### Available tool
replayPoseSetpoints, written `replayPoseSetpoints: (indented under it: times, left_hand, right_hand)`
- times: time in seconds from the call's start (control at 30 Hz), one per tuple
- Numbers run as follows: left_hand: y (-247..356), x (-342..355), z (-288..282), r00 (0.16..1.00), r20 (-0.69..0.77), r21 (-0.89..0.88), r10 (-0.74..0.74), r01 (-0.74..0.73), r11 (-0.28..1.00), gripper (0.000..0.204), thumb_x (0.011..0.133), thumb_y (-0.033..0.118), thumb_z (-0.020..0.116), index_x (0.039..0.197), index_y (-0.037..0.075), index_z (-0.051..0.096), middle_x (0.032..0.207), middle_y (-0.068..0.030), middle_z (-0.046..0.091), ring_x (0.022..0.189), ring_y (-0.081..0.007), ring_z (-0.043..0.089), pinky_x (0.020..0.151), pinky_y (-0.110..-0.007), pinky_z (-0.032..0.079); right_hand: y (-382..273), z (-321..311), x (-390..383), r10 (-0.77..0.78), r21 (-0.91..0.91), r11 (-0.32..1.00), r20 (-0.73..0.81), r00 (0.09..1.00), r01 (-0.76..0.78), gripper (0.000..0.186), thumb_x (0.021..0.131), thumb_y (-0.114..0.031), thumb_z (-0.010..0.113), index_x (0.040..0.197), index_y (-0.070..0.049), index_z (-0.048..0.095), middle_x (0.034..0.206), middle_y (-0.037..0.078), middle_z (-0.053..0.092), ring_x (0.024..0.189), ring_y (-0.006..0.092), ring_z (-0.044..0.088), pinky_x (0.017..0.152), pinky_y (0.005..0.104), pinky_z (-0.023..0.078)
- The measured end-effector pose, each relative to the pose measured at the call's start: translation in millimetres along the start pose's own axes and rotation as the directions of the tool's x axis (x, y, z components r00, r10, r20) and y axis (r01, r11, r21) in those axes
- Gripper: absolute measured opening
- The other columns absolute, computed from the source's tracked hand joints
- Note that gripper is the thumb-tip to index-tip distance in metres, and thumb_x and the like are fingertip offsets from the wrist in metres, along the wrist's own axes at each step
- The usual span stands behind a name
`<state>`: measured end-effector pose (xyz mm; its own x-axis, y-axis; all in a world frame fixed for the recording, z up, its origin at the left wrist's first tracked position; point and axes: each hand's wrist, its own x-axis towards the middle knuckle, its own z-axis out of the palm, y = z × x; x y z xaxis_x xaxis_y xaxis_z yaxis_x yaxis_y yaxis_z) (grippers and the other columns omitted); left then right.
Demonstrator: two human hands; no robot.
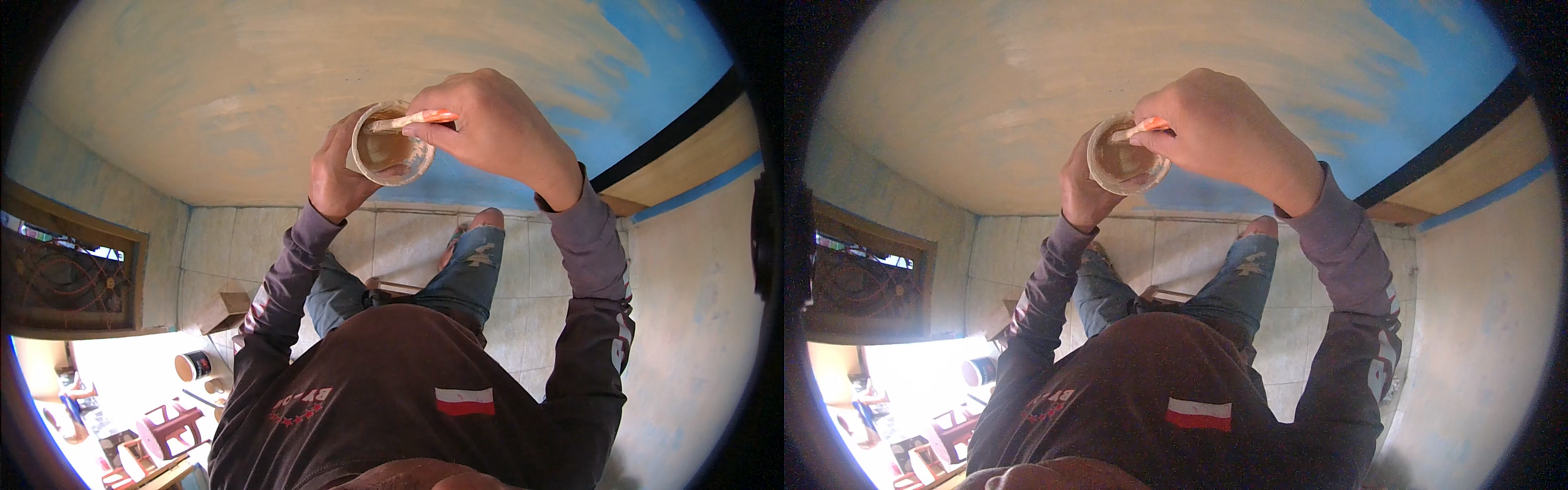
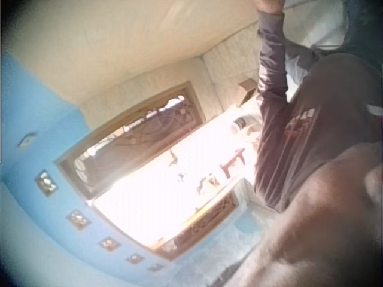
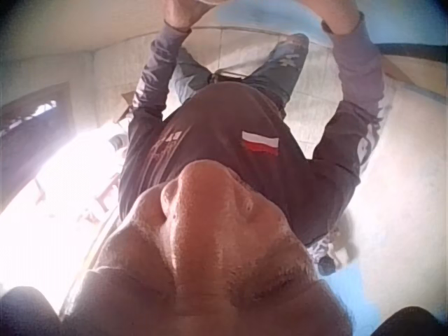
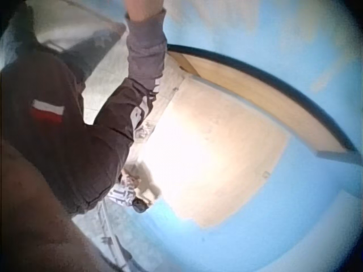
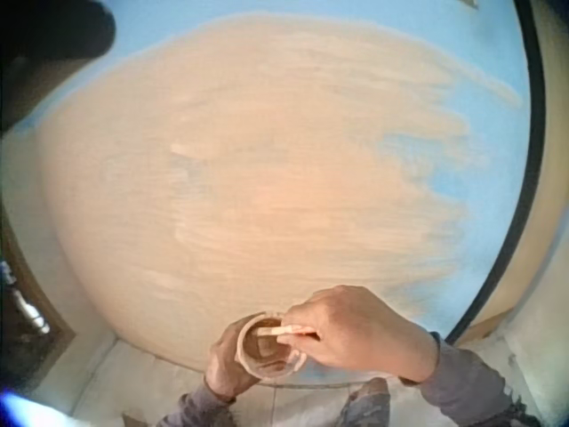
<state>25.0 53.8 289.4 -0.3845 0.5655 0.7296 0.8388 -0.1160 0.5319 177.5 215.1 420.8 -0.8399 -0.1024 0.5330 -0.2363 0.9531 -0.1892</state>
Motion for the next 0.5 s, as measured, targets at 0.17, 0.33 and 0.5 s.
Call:
replayPoseSetpoints:
  times: [0.17, 0.33, 0.5]
  left_hand:
    - [-5, -2, 2, 1.0, 0.021, 0.005, -0.018, 0.018, 1.0, 0.088, 0.063, 0.025, 0.098, 0.137, 0.002, 0.057, 0.127, -0.0181, 0.066, 0.117, -0.0341, 0.066, 0.097, -0.042, 0.056]
    - [-6, -1, 6, 0.997, 0.023, -0.039, -0.079, 0.08, 0.996, 0.085, 0.065, 0.029, 0.098, 0.135, 0.0, 0.058, 0.124, -0.0186, 0.068, 0.112, -0.0337, 0.069, 0.095, -0.041, 0.057]
    - [-1, 1, 7, 0.988, 0.039, -0.026, -0.152, 0.153, 0.988, 0.078, 0.069, 0.034, 0.096, 0.129, -0.002, 0.062, 0.117, -0.0174, 0.071, 0.108, -0.0292, 0.071, 0.093, -0.039, 0.057]
  right_hand:
    - [-1, 3, -3, 0.103, 0.088, 0.991, -0.066, 0.992, -0.097, 0.025, 0.089, -0.03, 0.074, 0.091, -0.006, 0.077, 0.075, 0.019, 0.069, 0.066, 0.0367, 0.067, 0.061, 0.0429, 0.052]
    - [30, -3, -20, 0.443, 0.392, 0.831, -0.037, 0.896, -0.395, 0.027, 0.092, -0.027, 0.074, 0.089, -0.001, 0.076, 0.067, 0.006, 0.068, 0.059, 0.0134, 0.059, 0.054, 0.0303, 0.044]
    - [52, -14, -49, 0.667, 0.603, 0.567, 0.064, 0.742, -0.561, 0.027, 0.095, -0.028, 0.074, 0.086, -0.003, 0.072, 0.073, 0.001, 0.067, 0.06, 0.0027, 0.047, 0.05, 0.0193, 0.032]
